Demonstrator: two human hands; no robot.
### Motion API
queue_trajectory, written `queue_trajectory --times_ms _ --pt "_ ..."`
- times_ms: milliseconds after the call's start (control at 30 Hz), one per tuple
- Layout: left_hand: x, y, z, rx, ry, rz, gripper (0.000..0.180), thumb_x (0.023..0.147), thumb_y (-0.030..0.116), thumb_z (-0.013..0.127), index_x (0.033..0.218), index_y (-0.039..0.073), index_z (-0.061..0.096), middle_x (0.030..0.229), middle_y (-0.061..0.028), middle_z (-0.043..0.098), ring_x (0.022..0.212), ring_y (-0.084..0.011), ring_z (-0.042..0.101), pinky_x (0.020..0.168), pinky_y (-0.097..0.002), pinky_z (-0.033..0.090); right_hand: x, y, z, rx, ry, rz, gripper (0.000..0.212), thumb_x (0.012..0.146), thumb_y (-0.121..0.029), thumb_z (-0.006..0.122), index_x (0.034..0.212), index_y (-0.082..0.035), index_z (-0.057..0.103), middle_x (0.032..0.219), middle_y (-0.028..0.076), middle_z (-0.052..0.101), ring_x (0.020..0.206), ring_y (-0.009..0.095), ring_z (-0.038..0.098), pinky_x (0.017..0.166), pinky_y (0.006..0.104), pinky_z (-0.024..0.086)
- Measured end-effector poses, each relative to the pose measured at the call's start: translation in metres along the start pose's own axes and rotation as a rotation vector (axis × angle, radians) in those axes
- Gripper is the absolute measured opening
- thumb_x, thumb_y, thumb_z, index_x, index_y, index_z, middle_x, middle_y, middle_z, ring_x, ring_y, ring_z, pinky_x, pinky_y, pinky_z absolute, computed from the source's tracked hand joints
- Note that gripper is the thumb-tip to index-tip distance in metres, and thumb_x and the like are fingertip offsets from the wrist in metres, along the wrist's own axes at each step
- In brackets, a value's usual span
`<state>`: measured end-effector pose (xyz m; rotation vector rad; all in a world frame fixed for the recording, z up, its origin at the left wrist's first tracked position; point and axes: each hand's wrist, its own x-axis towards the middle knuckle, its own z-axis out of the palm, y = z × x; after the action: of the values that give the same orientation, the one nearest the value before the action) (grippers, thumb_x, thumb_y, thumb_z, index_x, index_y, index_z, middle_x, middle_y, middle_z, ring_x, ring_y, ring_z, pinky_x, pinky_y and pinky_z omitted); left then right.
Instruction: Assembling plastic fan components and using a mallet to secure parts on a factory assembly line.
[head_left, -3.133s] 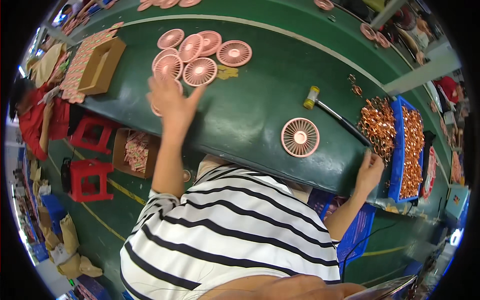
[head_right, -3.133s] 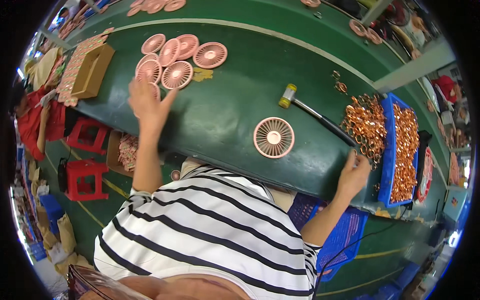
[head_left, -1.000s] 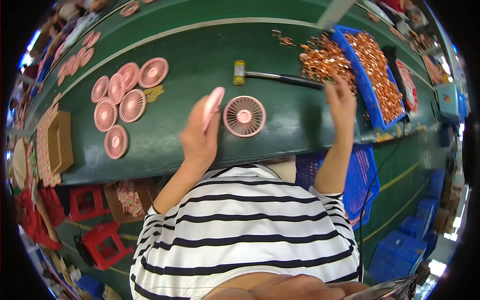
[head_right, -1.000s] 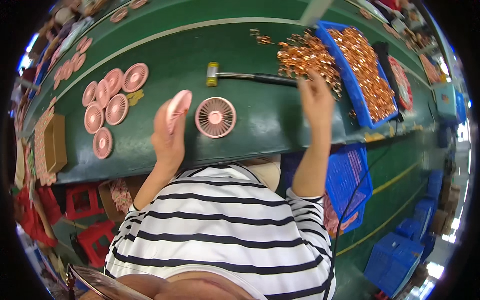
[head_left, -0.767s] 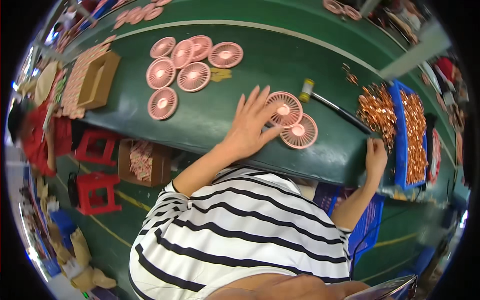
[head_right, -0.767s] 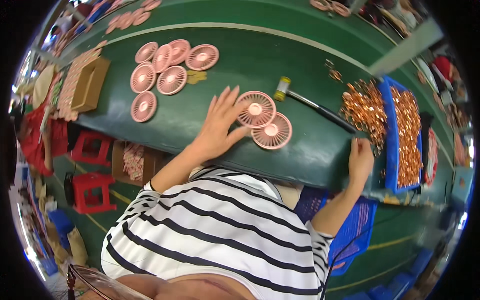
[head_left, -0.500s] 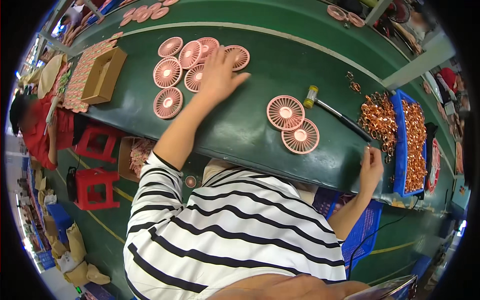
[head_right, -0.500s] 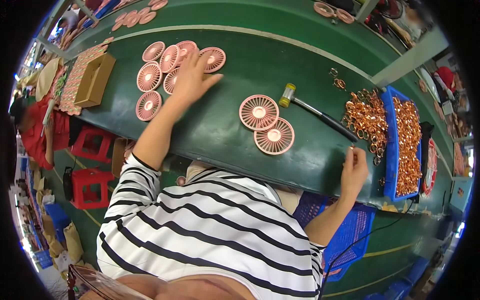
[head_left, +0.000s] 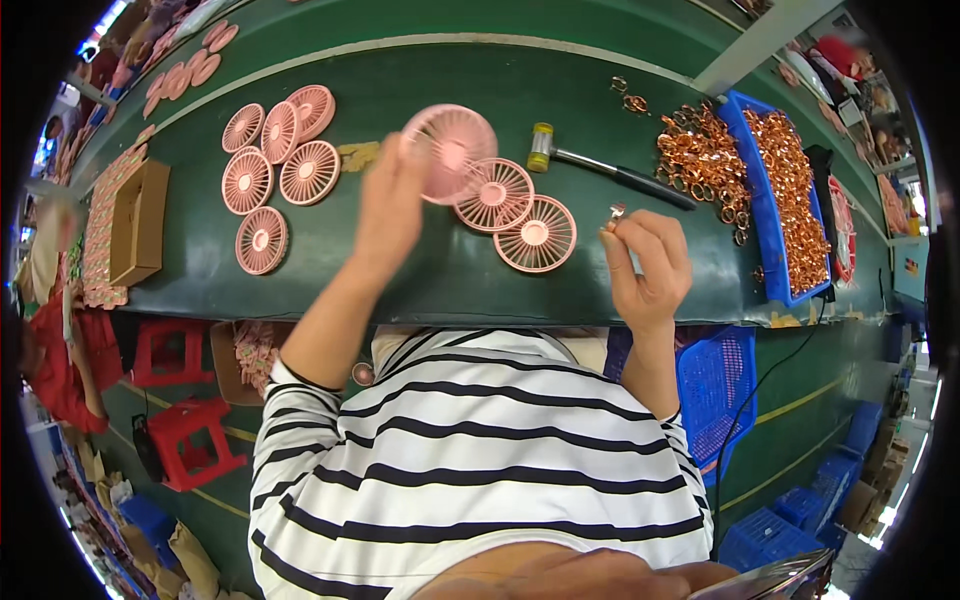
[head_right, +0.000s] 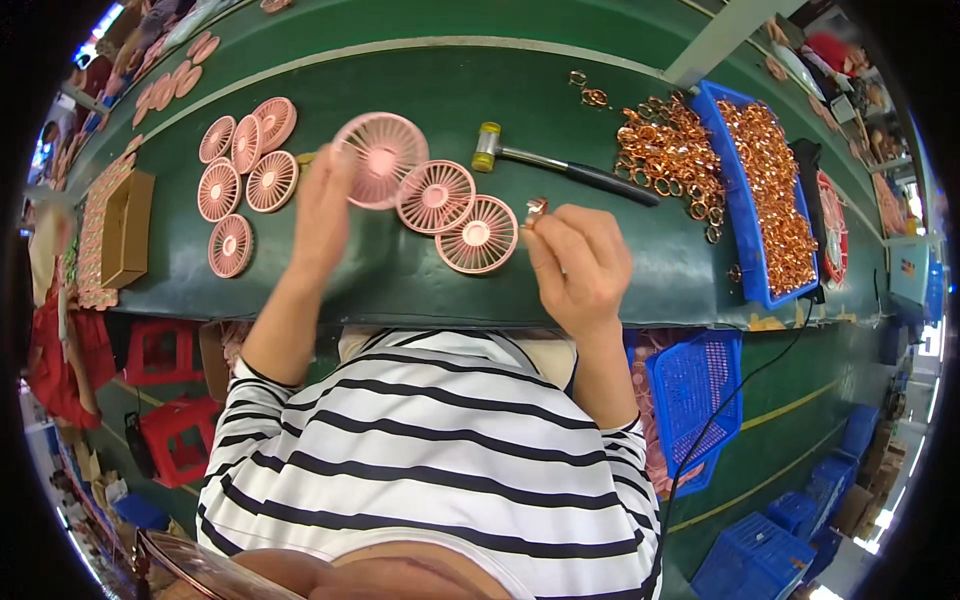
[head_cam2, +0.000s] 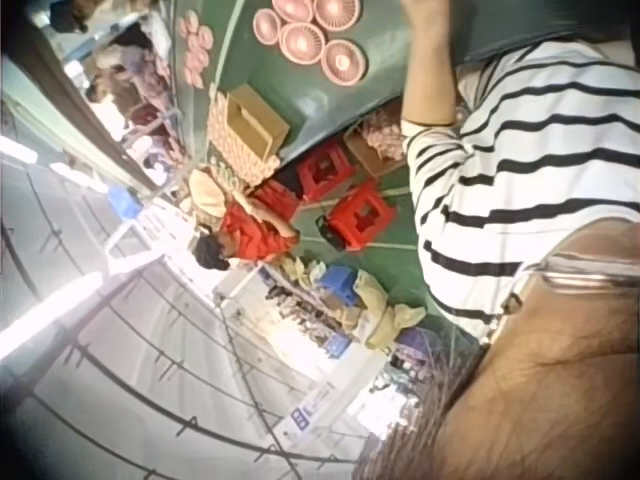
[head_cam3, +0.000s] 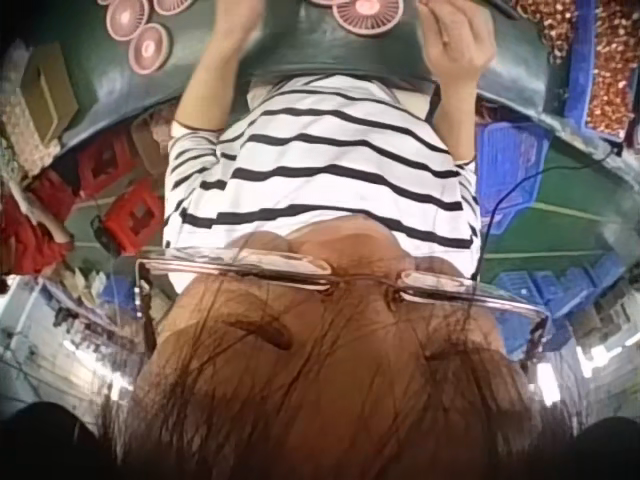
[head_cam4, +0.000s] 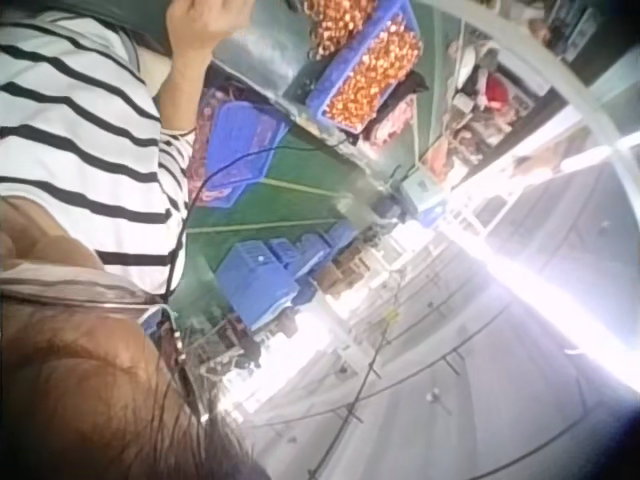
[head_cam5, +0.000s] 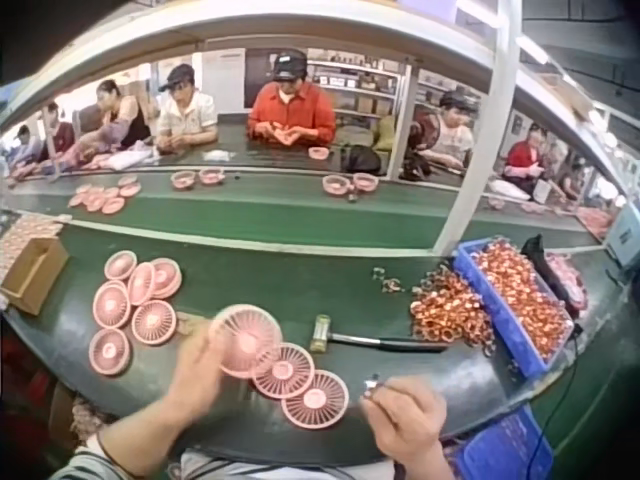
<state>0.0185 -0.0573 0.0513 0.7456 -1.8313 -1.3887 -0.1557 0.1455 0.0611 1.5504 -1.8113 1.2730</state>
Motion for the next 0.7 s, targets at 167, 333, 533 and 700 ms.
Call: queue_trajectory --times_ms 167,333,533,700 --pt "-0.038 0.02 0.046 -0.484 -0.134 -0.111 0.035 0.104 0.029 0.041 0.114 -0.001 0.056 0.103 -0.0043 0.06 0.096 -0.0096 0.055 0.087 -0.0249 0.045 0.009 -0.022 0.016 0.103 -0.027 -0.18 0.023 0.064 -0.005 0.08 0.082 -0.005 0.066 0.081 0.006 0.063 0.069 0.024 0.061 0.06 0.0339 0.048" --pt "-0.047 0.022 0.057 -0.297 -0.165 0.043 0.03 0.103 0.022 0.04 0.12 -0.001 0.05 0.105 -0.0075 0.058 0.097 -0.0117 0.054 0.086 -0.0266 0.045 0.012 -0.028 0.035 0.041 -0.13 -0.136 0.021 0.07 -0.011 0.077 0.086 -0.007 0.064 0.084 0.005 0.061 0.072 0.024 0.058 0.061 0.0349 0.045" --pt "-0.051 0.006 0.062 -0.316 -0.194 -0.025 0.026 0.09 0.007 0.05 0.113 -0.002 0.042 0.102 -0.0094 0.056 0.089 -0.0123 0.055 0.079 -0.028 0.048 -0.003 -0.033 0.043 -0.04 -0.261 0.159 0.025 0.077 -0.016 0.074 0.097 -0.006 0.063 0.089 0.007 0.062 0.08 0.026 0.059 0.072 0.0381 0.046" --pt "-0.046 0.02 0.054 -0.697 -0.313 -0.252 0.042 0.086 0.002 0.05 0.126 -0.002 0.039 0.119 -0.0131 0.056 0.108 -0.0175 0.057 0.091 -0.0318 0.049 0.006 -0.032 0.036 -0.109 -0.089 0.019 0.024 0.077 -0.019 0.074 0.097 -0.008 0.069 0.106 0.004 0.067 0.106 0.026 0.057 0.096 0.0444 0.038"
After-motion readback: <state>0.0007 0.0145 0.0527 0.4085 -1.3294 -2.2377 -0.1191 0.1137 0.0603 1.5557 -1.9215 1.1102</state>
